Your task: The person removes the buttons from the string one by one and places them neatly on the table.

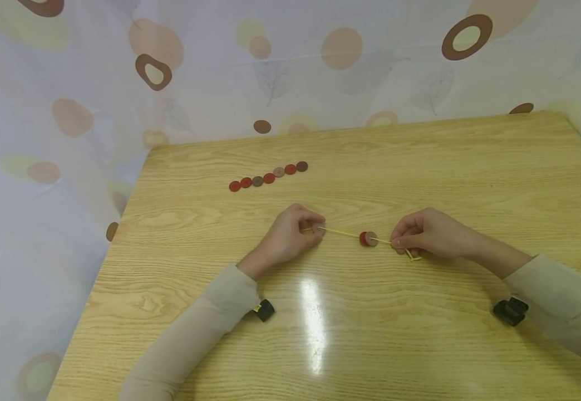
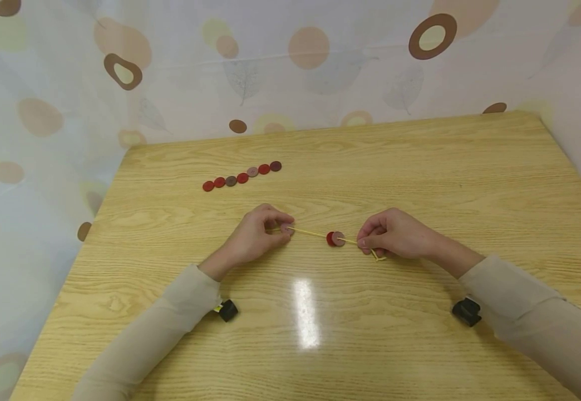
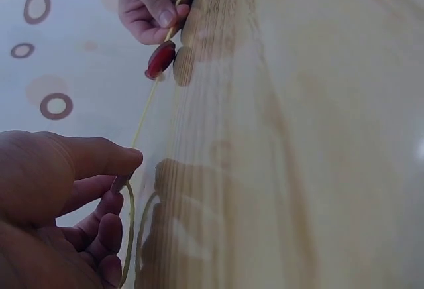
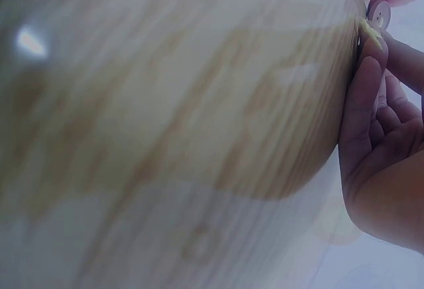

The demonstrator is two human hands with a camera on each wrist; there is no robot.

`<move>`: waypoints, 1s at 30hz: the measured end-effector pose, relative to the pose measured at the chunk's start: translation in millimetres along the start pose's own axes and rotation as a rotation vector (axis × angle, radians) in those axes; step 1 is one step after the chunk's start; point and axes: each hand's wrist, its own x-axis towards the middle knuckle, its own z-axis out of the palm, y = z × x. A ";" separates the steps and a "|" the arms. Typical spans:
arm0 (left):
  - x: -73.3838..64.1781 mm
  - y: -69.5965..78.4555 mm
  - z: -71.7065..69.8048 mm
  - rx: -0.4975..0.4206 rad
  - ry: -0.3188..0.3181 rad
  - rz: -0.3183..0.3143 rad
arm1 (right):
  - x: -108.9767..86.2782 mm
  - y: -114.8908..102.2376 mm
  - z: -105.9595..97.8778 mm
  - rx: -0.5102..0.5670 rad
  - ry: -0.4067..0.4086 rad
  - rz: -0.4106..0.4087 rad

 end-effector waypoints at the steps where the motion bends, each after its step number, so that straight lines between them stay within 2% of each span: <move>1: -0.3 0.0 -0.4 -0.002 0.000 -0.003 | 0.0 0.2 0.0 0.000 -0.001 -0.001; 30: -4.0 -6.5 -7.0 -0.001 0.025 -0.011 | 1.5 1.4 -0.2 0.023 -0.002 0.023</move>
